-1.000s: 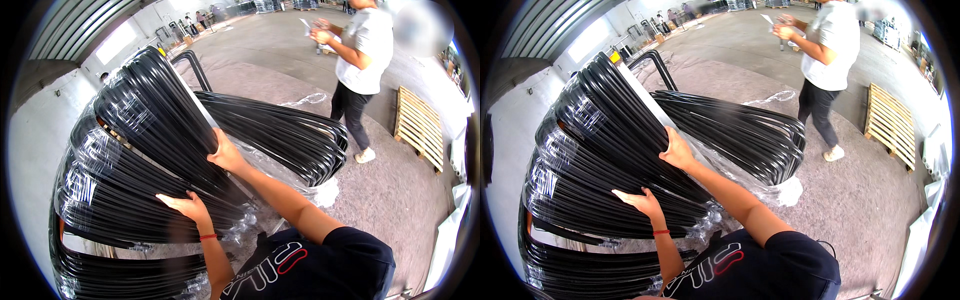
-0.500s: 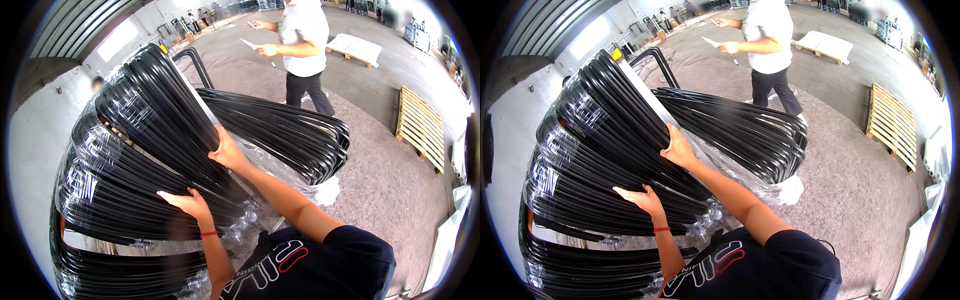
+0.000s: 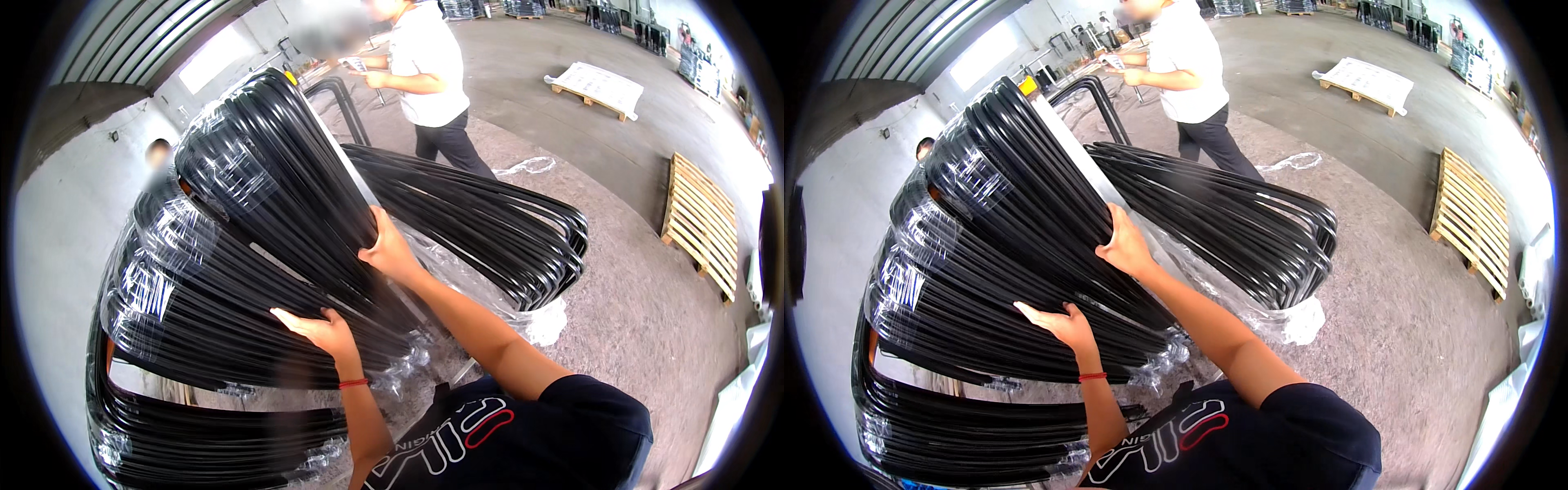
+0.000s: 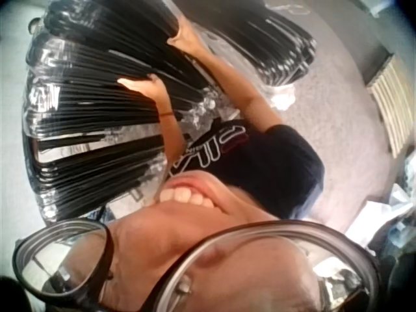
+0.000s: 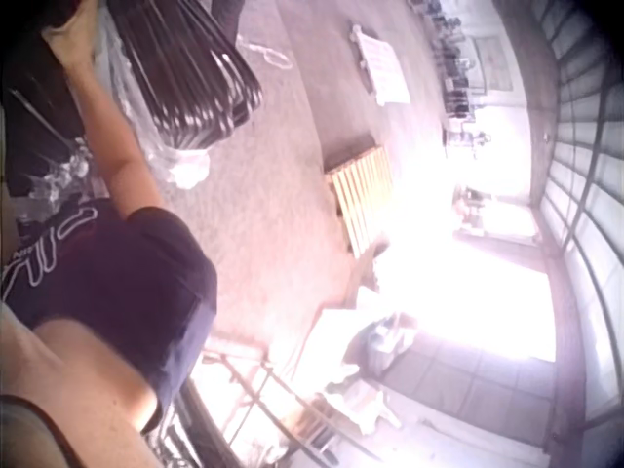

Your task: The person handles a large stack of black metal rods in a warehouse setting. They repeatedly pull individual rods from the bundle, inspect them, and place them back into the stack or onto a nearby rack. The person also moves a bundle of rods to a different location within the warehouse.

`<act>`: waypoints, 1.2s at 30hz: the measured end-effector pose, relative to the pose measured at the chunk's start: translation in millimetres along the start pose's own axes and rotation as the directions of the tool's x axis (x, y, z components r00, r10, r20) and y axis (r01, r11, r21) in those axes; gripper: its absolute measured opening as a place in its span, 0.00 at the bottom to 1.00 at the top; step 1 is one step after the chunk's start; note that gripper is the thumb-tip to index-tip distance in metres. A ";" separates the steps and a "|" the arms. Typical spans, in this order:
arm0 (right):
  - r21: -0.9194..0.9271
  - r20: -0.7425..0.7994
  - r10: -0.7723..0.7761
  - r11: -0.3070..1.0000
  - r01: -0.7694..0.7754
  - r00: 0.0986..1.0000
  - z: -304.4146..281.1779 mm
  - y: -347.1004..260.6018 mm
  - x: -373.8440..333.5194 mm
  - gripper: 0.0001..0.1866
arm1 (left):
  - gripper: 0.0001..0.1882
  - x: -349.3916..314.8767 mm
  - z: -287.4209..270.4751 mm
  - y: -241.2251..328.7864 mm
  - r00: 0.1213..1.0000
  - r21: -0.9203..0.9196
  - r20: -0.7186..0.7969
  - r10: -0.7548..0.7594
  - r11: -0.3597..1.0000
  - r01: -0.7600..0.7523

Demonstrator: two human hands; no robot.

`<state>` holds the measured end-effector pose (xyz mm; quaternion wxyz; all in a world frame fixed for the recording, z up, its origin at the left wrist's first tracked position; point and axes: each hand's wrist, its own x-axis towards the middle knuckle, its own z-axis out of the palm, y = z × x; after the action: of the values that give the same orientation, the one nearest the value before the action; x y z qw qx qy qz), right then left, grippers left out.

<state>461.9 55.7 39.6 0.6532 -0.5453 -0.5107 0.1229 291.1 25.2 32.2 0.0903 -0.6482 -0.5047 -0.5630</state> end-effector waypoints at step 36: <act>0.121 0.045 -0.048 0.992 0.042 0.998 0.3 20.7 8.5 0.37 | 0.19 -3.1 -125.2 -19.6 0.994 -0.057 -0.068 -0.086 0.995 0.082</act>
<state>473.7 69.7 26.8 0.6750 -0.4901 -0.5302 0.1518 196.8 -53.0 64.6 0.0669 -0.6082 -0.5126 -0.6023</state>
